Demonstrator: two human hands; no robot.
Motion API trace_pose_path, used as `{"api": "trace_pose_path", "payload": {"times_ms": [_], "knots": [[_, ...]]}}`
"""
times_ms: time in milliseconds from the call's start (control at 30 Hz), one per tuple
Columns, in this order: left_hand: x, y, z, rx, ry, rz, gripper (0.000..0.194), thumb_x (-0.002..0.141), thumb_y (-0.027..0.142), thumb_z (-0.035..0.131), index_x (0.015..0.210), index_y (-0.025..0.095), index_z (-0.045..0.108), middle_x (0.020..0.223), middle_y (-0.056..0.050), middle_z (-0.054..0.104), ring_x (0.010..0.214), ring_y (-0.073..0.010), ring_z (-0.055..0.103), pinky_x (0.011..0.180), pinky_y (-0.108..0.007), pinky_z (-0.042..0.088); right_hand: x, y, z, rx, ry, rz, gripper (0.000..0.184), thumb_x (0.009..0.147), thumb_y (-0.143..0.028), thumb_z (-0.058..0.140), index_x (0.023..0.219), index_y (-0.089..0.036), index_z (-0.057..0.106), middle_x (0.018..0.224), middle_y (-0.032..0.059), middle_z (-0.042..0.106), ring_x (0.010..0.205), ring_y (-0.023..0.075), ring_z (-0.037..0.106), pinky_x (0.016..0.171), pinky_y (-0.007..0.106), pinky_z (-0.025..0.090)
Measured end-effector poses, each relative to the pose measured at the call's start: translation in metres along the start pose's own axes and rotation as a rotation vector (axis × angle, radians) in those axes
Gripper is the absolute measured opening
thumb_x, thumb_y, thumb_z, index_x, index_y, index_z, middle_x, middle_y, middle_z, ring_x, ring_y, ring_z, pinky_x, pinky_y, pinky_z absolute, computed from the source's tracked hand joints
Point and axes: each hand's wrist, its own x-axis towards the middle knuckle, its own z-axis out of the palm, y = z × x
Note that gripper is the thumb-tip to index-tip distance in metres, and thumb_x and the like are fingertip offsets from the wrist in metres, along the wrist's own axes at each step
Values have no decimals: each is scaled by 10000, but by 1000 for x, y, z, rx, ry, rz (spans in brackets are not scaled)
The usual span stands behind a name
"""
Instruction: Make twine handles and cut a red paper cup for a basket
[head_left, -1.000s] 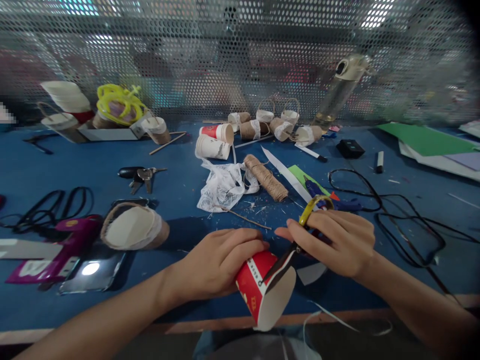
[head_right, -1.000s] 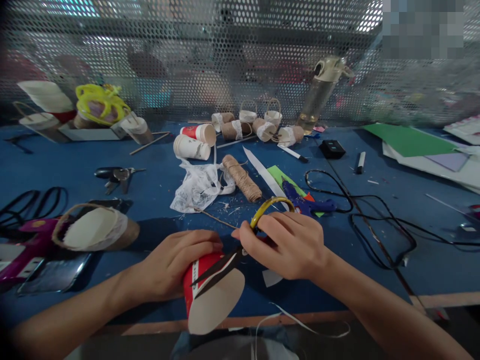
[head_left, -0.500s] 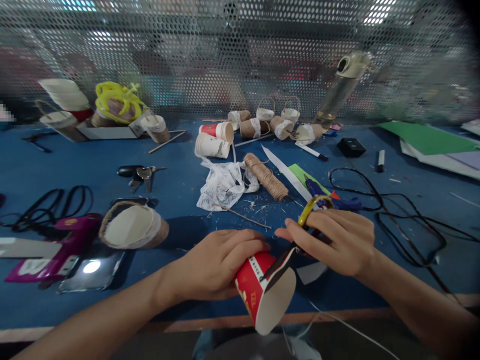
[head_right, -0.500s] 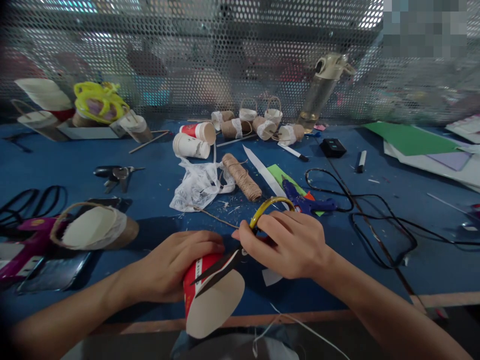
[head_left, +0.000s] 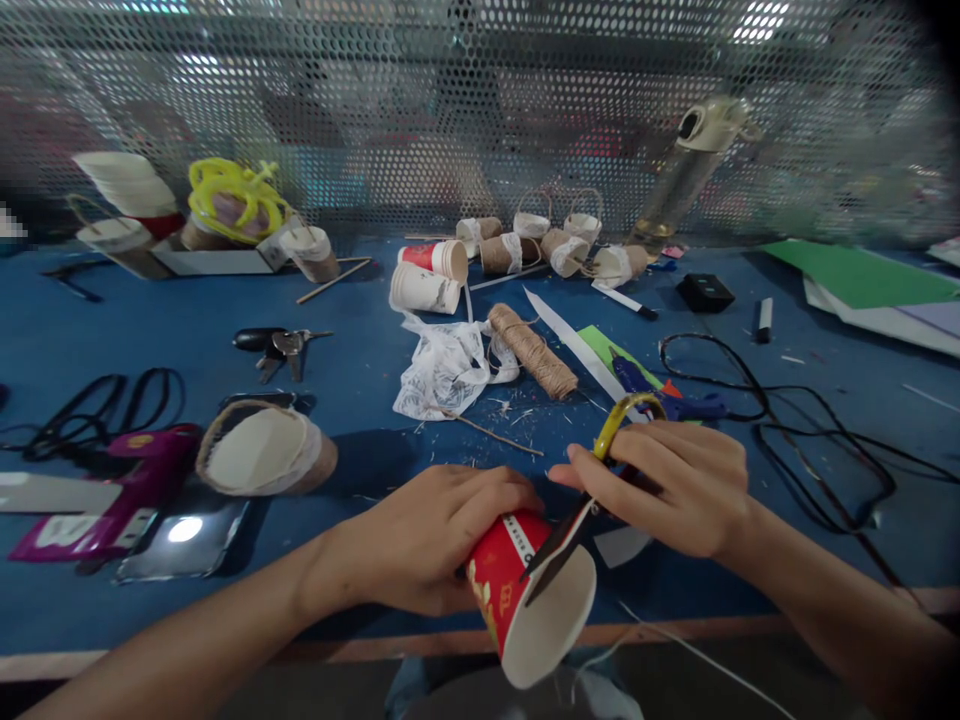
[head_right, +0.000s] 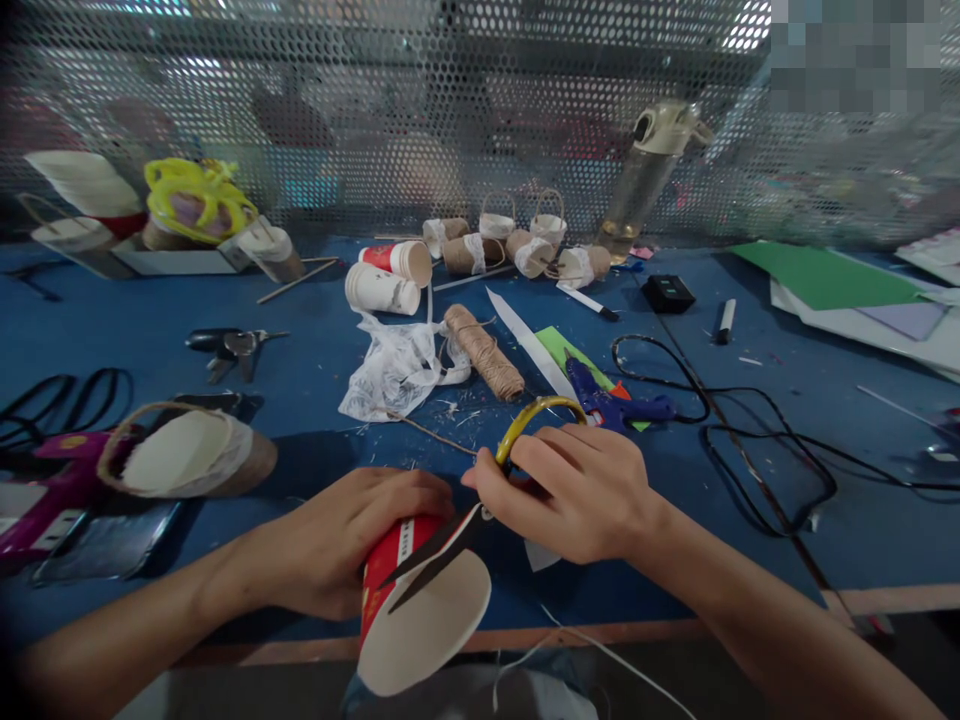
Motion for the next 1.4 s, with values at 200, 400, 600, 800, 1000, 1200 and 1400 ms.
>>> {"api": "trace_pose_path", "payload": {"times_ms": [200, 400, 600, 800, 1000, 1200, 1400], "knots": [[1, 2, 0, -11, -10, -8, 467, 959, 391, 657, 1297, 197, 399, 1124, -133, 714, 887, -270, 736, 730, -358, 565, -1, 1, 0, 23, -3, -14, 126, 903, -263, 810, 959, -188, 725, 629, -45, 565, 563, 95, 513, 530, 249, 380], [1, 4, 0, -7, -23, -24, 528, 895, 412, 709, 1276, 201, 410, 1077, -109, 728, 811, -250, 723, 683, -335, 530, 0, 1, 0, 30, -21, -20, 110, 913, -259, 799, 937, -196, 712, 629, -55, 556, 554, 85, 493, 527, 244, 371], [1, 2, -1, -73, -52, -37, 571, 830, 430, 750, 1255, 188, 455, 1098, -108, 739, 856, -275, 754, 689, -345, 552, 0, -1, 2, 19, -14, -11, 108, 927, -272, 786, 948, -216, 696, 621, -58, 572, 550, 86, 510, 524, 246, 371], [2, 5, -3, -102, -53, -58, 608, 778, 443, 780, 1234, 210, 452, 1132, -109, 749, 872, -289, 769, 711, -358, 562, -1, -1, 3, 57, -12, -21, 133, 907, -270, 806, 925, -190, 701, 614, -49, 595, 529, 102, 503, 489, 259, 366], [-1, 6, -5, -148, -82, -68, 647, 712, 390, 795, 1237, 220, 457, 1139, -100, 751, 866, -282, 772, 677, -334, 548, 0, -1, 3, 66, -3, -27, 104, 901, -269, 813, 928, -203, 737, 621, -46, 578, 546, 95, 530, 504, 246, 395], [-3, 6, -2, -194, -83, -88, 631, 752, 450, 755, 1260, 237, 446, 1159, -119, 751, 874, -296, 767, 693, -349, 533, -2, -4, 3, 72, -12, -15, 110, 918, -252, 796, 928, -196, 701, 585, -57, 575, 515, 97, 526, 499, 255, 396], [-5, 6, 2, -195, -69, -107, 622, 786, 528, 726, 1262, 253, 434, 1101, -104, 754, 830, -289, 755, 686, -347, 513, -1, -4, 3, 44, -12, -15, 117, 933, -282, 785, 977, -207, 707, 616, -44, 597, 547, 92, 564, 518, 247, 414]]}}
